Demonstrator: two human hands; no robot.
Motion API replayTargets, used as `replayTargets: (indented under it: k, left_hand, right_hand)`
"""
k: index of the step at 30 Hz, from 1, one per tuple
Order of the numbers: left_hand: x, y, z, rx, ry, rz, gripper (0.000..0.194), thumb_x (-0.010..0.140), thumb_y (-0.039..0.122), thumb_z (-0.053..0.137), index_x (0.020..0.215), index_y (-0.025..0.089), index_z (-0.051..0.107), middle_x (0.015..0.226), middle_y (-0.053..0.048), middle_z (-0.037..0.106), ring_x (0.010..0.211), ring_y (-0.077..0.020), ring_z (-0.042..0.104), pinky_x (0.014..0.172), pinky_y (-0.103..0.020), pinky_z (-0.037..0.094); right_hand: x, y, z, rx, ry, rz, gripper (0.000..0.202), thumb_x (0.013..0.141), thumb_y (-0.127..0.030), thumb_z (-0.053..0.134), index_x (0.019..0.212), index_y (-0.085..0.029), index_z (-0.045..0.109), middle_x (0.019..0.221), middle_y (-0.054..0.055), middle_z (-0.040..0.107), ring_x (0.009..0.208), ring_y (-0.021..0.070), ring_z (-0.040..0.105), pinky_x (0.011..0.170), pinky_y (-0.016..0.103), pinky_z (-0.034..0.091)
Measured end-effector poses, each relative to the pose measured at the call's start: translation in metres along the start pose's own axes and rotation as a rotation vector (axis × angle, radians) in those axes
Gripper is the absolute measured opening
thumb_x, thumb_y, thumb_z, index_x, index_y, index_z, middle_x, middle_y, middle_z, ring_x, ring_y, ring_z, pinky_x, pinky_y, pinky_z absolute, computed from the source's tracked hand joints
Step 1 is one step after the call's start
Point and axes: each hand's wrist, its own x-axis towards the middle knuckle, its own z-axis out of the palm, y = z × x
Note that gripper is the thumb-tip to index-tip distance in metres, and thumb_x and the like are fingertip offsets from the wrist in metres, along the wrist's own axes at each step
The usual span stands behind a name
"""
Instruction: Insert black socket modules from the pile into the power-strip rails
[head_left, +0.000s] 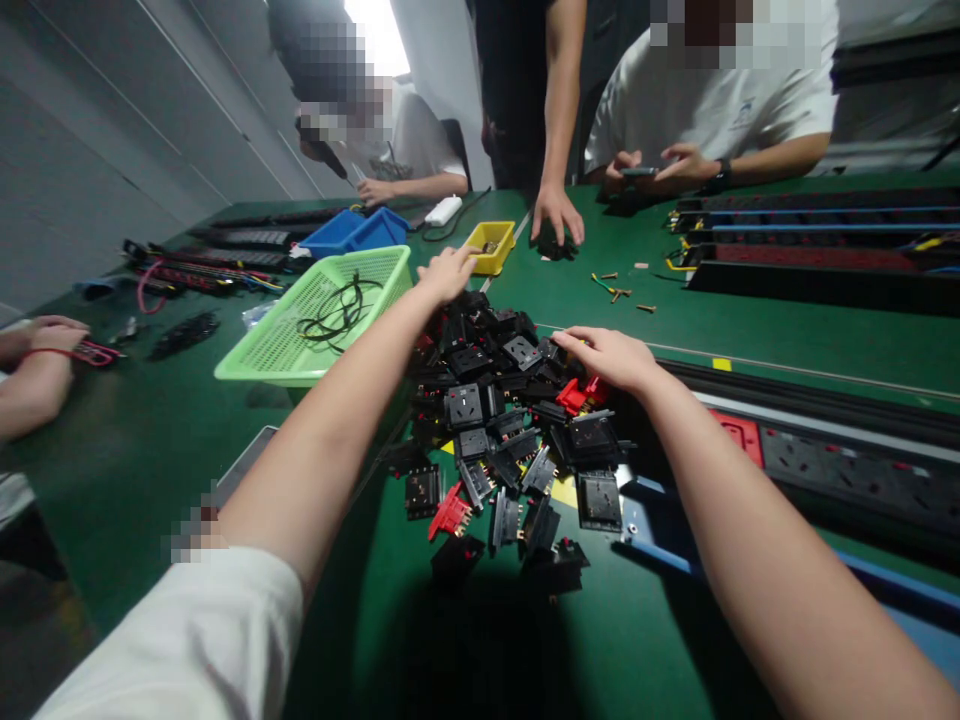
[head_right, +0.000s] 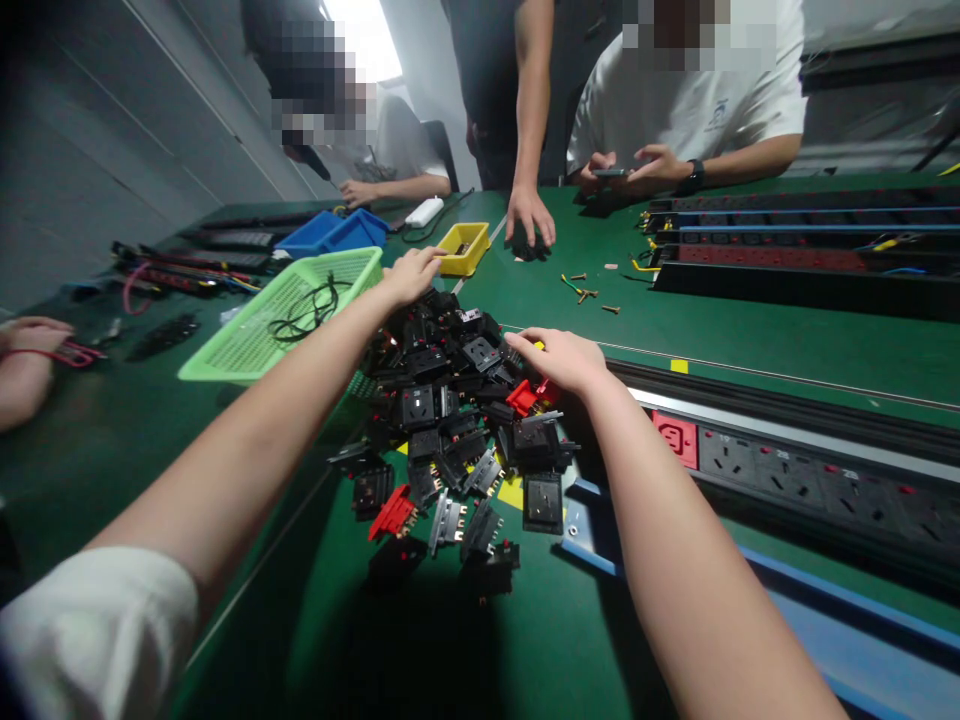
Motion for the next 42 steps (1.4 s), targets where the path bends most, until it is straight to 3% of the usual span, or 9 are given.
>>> replayTargets:
  k: [1, 3, 7, 13, 18, 24, 33, 42]
  left_hand:
    - [0.007, -0.013, 0.004, 0.023, -0.013, -0.060, 0.069, 0.097, 0.060, 0.014, 0.157, 0.031, 0.027, 0.160, -0.017, 0.034, 0.141, -0.0443, 0.039, 0.106, -0.066, 0.033]
    - [0.017, -0.034, 0.013, 0.055, -0.085, -0.109, 0.081, 0.090, 0.071, 0.027, 0.160, 0.030, 0.022, 0.159, -0.020, 0.036, 0.138, -0.0485, 0.042, 0.103, -0.065, 0.037]
    - [0.028, -0.053, 0.028, 0.097, -0.204, -0.061, 0.081, 0.087, 0.077, 0.027, 0.156, 0.036, 0.033, 0.148, -0.013, 0.052, 0.132, -0.0396, 0.053, 0.105, -0.051, 0.042]
    - [0.015, -0.051, 0.030, 0.126, -0.224, 0.056, 0.075, 0.090, 0.077, 0.014, 0.147, 0.040, 0.046, 0.145, -0.006, 0.055, 0.131, -0.0320, 0.054, 0.106, -0.043, 0.042]
    - [-0.012, -0.040, 0.029, 0.128, -0.190, 0.089, 0.077, 0.085, 0.083, 0.021, 0.144, 0.043, 0.048, 0.138, -0.009, 0.055, 0.121, -0.0360, 0.058, 0.099, -0.050, 0.046]
    - [-0.031, -0.030, 0.031, 0.117, -0.137, 0.107, 0.062, 0.093, 0.071, 0.025, 0.141, 0.042, 0.051, 0.136, -0.011, 0.054, 0.125, -0.0369, 0.054, 0.102, -0.056, 0.041]
    - [-0.053, -0.040, 0.030, 0.101, -0.138, 0.123, 0.056, 0.095, 0.062, 0.031, 0.142, 0.040, 0.051, 0.133, -0.008, 0.060, 0.125, -0.0316, 0.054, 0.106, -0.050, 0.039]
    - [-0.085, -0.055, 0.028, -0.021, -0.105, 0.220, 0.051, 0.096, 0.054, 0.035, 0.135, 0.034, 0.059, 0.141, -0.001, 0.058, 0.131, -0.0227, 0.050, 0.113, -0.039, 0.035]
  right_hand:
    - [0.000, 0.000, 0.000, -0.003, -0.002, -0.008, 0.078, 0.087, -0.086, 0.024, 0.129, -0.035, 0.066, 0.125, 0.004, 0.072, 0.117, 0.0353, 0.065, 0.090, 0.044, 0.051]
    - [-0.001, 0.000, 0.000, -0.003, -0.003, -0.020, 0.080, 0.086, -0.088, 0.025, 0.129, -0.036, 0.067, 0.124, 0.003, 0.073, 0.117, 0.0352, 0.065, 0.089, 0.043, 0.052]
    - [-0.002, 0.000, -0.001, 0.019, 0.008, -0.022, 0.080, 0.083, -0.091, 0.027, 0.128, -0.038, 0.068, 0.123, 0.002, 0.074, 0.115, 0.0354, 0.066, 0.088, 0.044, 0.052]
    - [-0.002, -0.001, -0.002, 0.035, 0.014, -0.029, 0.078, 0.083, -0.090, 0.030, 0.125, -0.037, 0.070, 0.125, 0.001, 0.073, 0.117, 0.0345, 0.066, 0.091, 0.042, 0.051]
    - [-0.003, -0.002, -0.003, 0.070, 0.021, -0.024, 0.077, 0.084, -0.088, 0.030, 0.121, -0.036, 0.072, 0.123, 0.002, 0.074, 0.114, 0.0341, 0.066, 0.089, 0.041, 0.051]
    - [-0.005, 0.001, -0.004, 0.114, 0.032, -0.028, 0.071, 0.087, -0.084, 0.034, 0.113, -0.034, 0.076, 0.114, 0.003, 0.077, 0.110, 0.0319, 0.068, 0.088, 0.037, 0.049]
    - [-0.005, 0.002, -0.004, 0.289, 0.008, -0.109, 0.069, 0.090, -0.079, 0.037, 0.087, -0.025, 0.080, 0.093, 0.004, 0.079, 0.089, 0.0215, 0.072, 0.081, 0.028, 0.048]
    - [-0.007, 0.001, -0.004, 0.243, 0.009, -0.101, 0.072, 0.091, -0.081, 0.033, 0.090, -0.026, 0.079, 0.097, 0.003, 0.079, 0.092, 0.0231, 0.072, 0.086, 0.030, 0.049]
